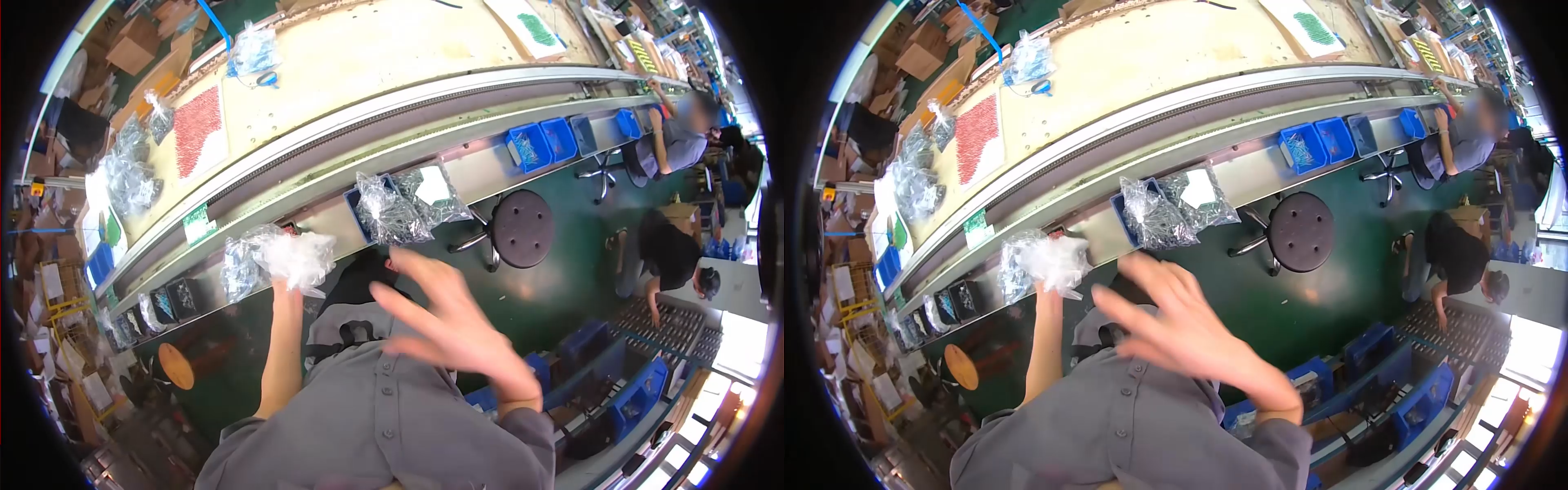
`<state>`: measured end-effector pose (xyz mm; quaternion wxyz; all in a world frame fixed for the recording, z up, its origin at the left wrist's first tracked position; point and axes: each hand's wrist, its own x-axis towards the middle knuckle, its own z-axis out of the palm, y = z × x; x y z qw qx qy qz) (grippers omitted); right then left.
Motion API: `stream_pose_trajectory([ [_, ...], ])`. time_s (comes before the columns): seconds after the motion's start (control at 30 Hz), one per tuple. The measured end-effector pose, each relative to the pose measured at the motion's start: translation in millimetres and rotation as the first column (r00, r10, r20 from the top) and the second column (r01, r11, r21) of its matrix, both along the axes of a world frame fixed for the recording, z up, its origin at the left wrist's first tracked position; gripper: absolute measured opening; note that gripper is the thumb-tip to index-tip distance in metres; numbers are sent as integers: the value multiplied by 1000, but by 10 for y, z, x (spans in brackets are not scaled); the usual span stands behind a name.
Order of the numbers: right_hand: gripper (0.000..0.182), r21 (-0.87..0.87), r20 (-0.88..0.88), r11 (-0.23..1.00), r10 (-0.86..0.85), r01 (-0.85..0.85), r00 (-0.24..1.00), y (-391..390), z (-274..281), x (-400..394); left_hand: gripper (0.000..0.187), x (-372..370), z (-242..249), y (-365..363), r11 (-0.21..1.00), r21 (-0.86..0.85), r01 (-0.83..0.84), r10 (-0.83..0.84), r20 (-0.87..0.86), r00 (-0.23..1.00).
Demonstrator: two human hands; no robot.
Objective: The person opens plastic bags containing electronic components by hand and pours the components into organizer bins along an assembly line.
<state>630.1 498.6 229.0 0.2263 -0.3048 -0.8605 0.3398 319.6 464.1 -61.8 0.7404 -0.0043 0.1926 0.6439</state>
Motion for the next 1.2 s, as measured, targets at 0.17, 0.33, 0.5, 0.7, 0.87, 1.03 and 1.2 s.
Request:
stream_pose_trajectory([
  [0.17, 93, -127, -200, 982, -161, 138, 966, 6, -1288, -800, 57, 638, 417, 218, 999, 25, -21, 19, 77, 997],
  [0.33, 71, -50, -227, 973, -233, 227, 946, 349, -1290, -1222, 70, 911, 505, 138, 895, -345, -284, 239, -168, 956],
  [0.5, 28, -236, -460, 959, -255, 160, 850, 515, -1349, -1489, 73, 584, 800, 411, 903, -421, -90, 66, -72, 995],
  [0.7, 24, 174, -470, 964, -99, 202, 877, 631, -1593, -1569, 76, 531, 1108, 637, 883, -404, 239, -205, 126, 971],
  [0.87, 18, 139, -413, 978, -86, 156, 906, 672, -1652, -1507, 77, 487, 1241, 647, 871, -422, 252, -190, 185, 964],
  [1.03, 22, 90, -176, 995, 52, -36, 983, 617, -1646, -1367, 51, 757, 987, 571, 865, -501, 39, -87, -72, 994],
  [1.2, 28, 183, -165, 976, 147, -116, 975, 778, -1545, -1073, 42, 1008, 247, 407, 898, -438, -37, 40, -2, 999],
])
